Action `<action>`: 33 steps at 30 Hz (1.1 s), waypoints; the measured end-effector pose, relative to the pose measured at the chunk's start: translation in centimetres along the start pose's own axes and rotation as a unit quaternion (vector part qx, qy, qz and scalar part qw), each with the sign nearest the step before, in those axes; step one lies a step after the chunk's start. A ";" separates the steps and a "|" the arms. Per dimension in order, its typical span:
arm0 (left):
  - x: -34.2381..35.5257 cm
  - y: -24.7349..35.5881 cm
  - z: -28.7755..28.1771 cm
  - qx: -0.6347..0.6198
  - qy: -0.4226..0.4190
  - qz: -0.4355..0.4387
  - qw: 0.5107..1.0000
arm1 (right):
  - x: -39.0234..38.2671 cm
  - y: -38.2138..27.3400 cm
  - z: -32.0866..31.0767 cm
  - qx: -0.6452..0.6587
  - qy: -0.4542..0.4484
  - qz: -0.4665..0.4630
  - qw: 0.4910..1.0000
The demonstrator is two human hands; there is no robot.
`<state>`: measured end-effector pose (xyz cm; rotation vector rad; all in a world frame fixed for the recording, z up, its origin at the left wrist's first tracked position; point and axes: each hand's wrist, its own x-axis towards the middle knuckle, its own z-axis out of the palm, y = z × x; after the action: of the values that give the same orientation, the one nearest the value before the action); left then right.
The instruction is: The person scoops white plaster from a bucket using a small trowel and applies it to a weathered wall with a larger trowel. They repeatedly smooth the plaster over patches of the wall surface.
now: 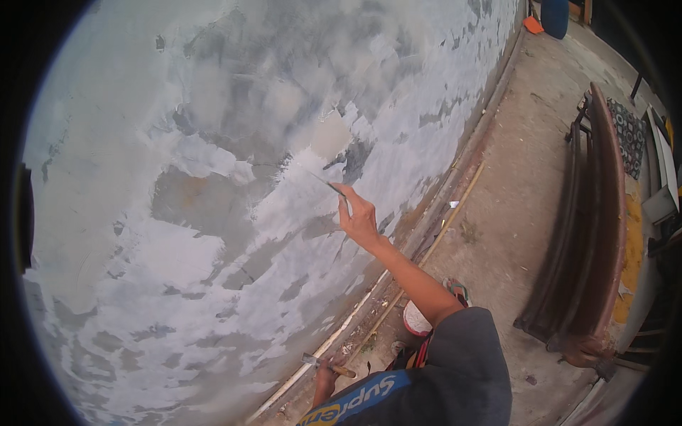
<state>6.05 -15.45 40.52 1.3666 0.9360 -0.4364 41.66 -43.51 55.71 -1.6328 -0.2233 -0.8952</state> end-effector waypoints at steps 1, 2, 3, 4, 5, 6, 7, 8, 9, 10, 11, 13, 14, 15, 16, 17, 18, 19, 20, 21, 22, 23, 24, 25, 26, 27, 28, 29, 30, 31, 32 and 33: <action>0.6 0.0 -0.1 0.001 -0.002 0.013 1.000 | 1.9 0.1 -1.1 -0.002 0.054 0.053 0.997; 0.6 0.2 0.0 0.007 -0.006 0.012 1.000 | 3.8 1.2 -2.1 -0.013 0.091 0.069 0.993; 0.6 0.4 0.3 0.013 -0.011 0.011 1.000 | 5.8 2.2 -2.8 -0.025 0.127 0.085 0.988; 0.6 0.5 0.5 0.017 -0.012 0.010 1.000 | 7.5 3.1 -2.9 -0.041 0.142 0.064 0.987; 0.7 0.2 0.4 0.013 -0.012 0.005 1.000 | 8.7 3.7 -2.9 -0.059 0.157 0.043 0.985; 0.7 -0.4 0.2 0.009 -0.010 0.000 1.000 | 9.4 4.0 -2.5 -0.052 0.148 0.022 0.987; 0.9 -1.0 0.0 0.004 -0.007 -0.005 1.000 | 9.9 4.2 -2.0 -0.045 0.138 0.002 0.989; 0.3 -1.1 0.2 0.005 -0.006 -0.005 1.000 | 10.1 4.0 -1.2 -0.034 0.124 -0.019 0.991; -0.3 -1.3 0.4 0.007 -0.006 -0.005 1.000 | 9.7 3.3 -0.6 0.018 0.091 0.043 0.995; -0.8 -1.3 0.6 0.014 -0.010 -0.008 1.000 | 9.0 3.2 -0.2 0.006 0.089 0.015 0.996; -1.0 -1.3 0.6 0.015 -0.012 -0.014 1.000 | 8.4 3.1 0.3 -0.007 0.087 -0.013 0.996; -1.4 -1.7 0.9 0.012 -0.013 -0.027 0.999 | 6.5 2.4 1.2 -0.022 0.055 -0.059 0.997; -1.5 -2.0 0.9 0.020 -0.013 -0.022 0.999 | 5.2 1.8 1.7 -0.025 0.026 -0.077 0.996; -1.5 -2.1 1.0 0.029 -0.017 -0.018 0.999 | 4.1 1.3 1.6 -0.033 -0.003 -0.096 0.995; -1.5 -2.3 1.1 0.039 -0.022 -0.014 0.999 | 3.0 1.5 1.6 -0.036 -0.021 -0.112 0.993; -1.2 -2.0 1.2 0.037 -0.025 -0.010 0.999 | 2.2 1.8 1.8 -0.035 -0.036 -0.130 0.990; -1.0 -1.7 1.4 0.034 -0.028 -0.006 0.999 | 1.4 2.1 1.8 -0.034 -0.051 -0.149 0.987; -0.8 -1.5 1.6 0.032 -0.031 -0.002 0.999 | 0.6 2.5 1.1 -0.023 -0.072 -0.149 0.986; -0.8 -1.3 1.8 0.028 -0.025 -0.006 0.999 | 0.3 2.8 0.6 -0.022 -0.080 -0.156 0.984; -0.7 -0.9 2.0 0.026 -0.018 -0.008 0.999 | 0.2 3.1 0.1 -0.021 -0.084 -0.164 0.983; -0.7 -0.5 2.2 0.023 -0.011 -0.009 1.000 | 0.3 3.4 -0.3 -0.019 -0.089 -0.172 0.981; -1.0 0.0 2.5 0.023 -0.012 0.006 1.000 | 1.1 4.0 -0.8 -0.005 -0.022 -0.124 0.992; -1.3 -0.3 2.3 0.024 -0.008 0.004 1.000 | 2.0 4.5 -1.3 0.010 0.040 -0.069 0.997; -1.5 -0.6 2.1 0.024 -0.003 0.001 1.000 | 3.3 5.3 -1.7 0.022 0.066 -0.009 0.998; -1.6 -0.6 1.9 0.027 -0.001 -0.001 1.000 | 4.4 6.0 -2.1 0.030 0.094 0.051 0.994; -1.9 -0.8 1.9 0.023 0.010 -0.010 1.000 | 5.0 6.6 -1.7 0.024 0.092 0.045 0.994; -2.4 -1.1 1.9 0.018 0.021 -0.019 0.999 | 5.4 7.0 -1.3 0.017 0.090 0.039 0.995; -2.8 -1.5 1.9 0.010 0.032 -0.029 0.999 | 5.4 7.2 -0.9 0.011 0.085 0.032 0.996; -3.0 -1.9 1.6 0.012 0.035 -0.031 0.999 | 4.9 7.0 -0.4 0.019 0.081 0.028 0.996; -3.1 -2.2 1.3 0.014 0.037 -0.032 0.999 | 4.1 6.4 0.3 0.026 0.078 0.024 0.996; -3.4 -2.8 1.3 0.015 0.037 -0.037 0.998 | 3.1 5.9 0.8 0.031 0.072 0.020 0.997; -3.7 -3.0 1.5 0.018 0.036 -0.040 0.998 | 2.0 5.5 1.2 0.012 0.045 -0.012 0.999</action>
<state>2.07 -18.42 41.36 1.3871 1.0490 -0.4699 46.79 -44.62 52.81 -1.5673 -0.1910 -0.9785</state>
